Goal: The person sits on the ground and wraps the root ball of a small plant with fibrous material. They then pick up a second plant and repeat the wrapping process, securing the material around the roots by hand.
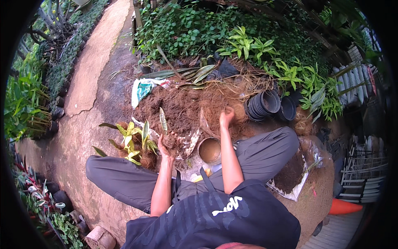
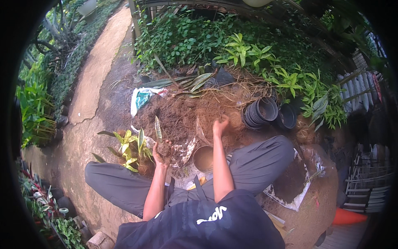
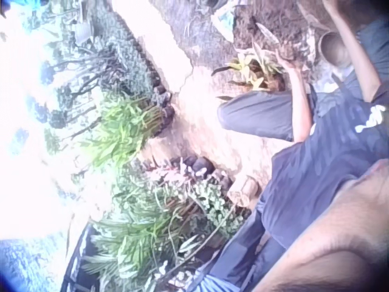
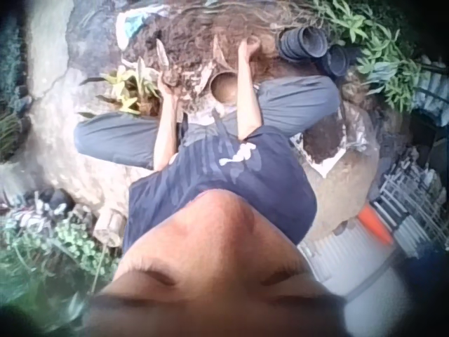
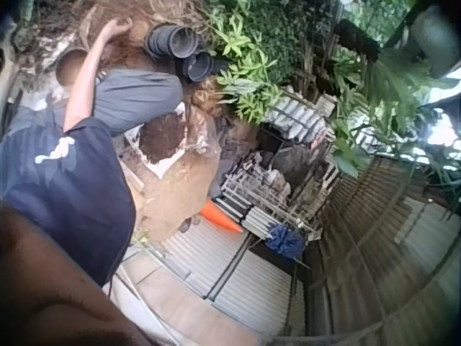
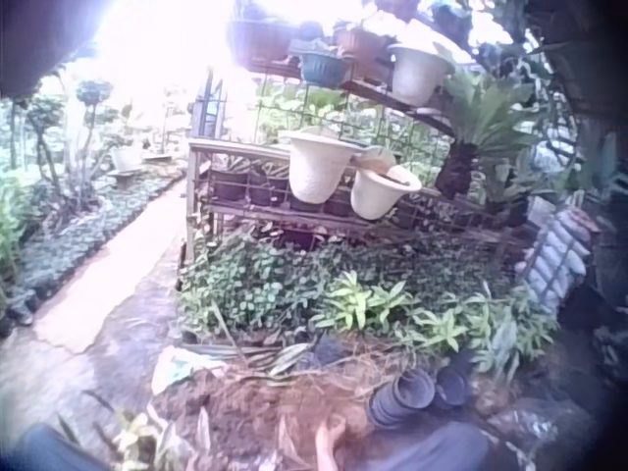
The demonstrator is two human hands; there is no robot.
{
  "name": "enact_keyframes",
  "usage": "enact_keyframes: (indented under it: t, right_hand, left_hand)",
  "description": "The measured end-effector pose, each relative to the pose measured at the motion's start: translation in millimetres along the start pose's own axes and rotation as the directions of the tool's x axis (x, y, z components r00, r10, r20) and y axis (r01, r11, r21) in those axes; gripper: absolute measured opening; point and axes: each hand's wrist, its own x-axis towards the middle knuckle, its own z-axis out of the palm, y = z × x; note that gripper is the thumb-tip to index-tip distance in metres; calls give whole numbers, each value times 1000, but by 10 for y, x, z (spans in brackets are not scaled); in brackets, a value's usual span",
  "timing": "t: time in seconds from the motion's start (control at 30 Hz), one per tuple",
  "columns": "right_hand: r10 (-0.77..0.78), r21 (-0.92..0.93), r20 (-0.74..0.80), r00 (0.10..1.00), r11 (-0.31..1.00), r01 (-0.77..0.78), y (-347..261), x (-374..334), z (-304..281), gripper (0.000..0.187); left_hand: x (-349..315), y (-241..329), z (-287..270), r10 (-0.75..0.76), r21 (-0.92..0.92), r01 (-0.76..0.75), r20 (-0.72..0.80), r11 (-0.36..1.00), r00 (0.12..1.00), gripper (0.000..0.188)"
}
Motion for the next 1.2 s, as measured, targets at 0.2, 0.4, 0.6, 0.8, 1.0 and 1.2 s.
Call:
enact_keyframes:
  t: [0.2,0.4,0.6,0.8,1.0,1.2]
  right_hand:
    - [358,-86,-297,885,913,-398,541,453,-415,57]
    - [57,-420,-284,957,890,-177,615,441,-281,53]
    - [-221,-20,-221,950,975,222,-247,531,-600,42]
    - [-274,807,119,954,587,69,-1143,512,-1111,59]
    - [-182,877,152,972,479,-47,-1572,101,-1441,56]
    - [104,813,350,931,460,-357,-1086,-98,-1076,70]
  left_hand:
    - [3,-56,50,-4,1,4,23,1000,1000,36]
    - [15,-85,8,-47,-5,48,50,999,998,36]
    - [56,-143,28,-79,2,79,82,997,994,35]
    - [49,-146,50,-70,28,70,29,997,997,34]
    - [10,-128,123,-70,8,69,21,998,997,34]
    - [-4,-121,103,-30,-5,30,8,1000,1000,35]
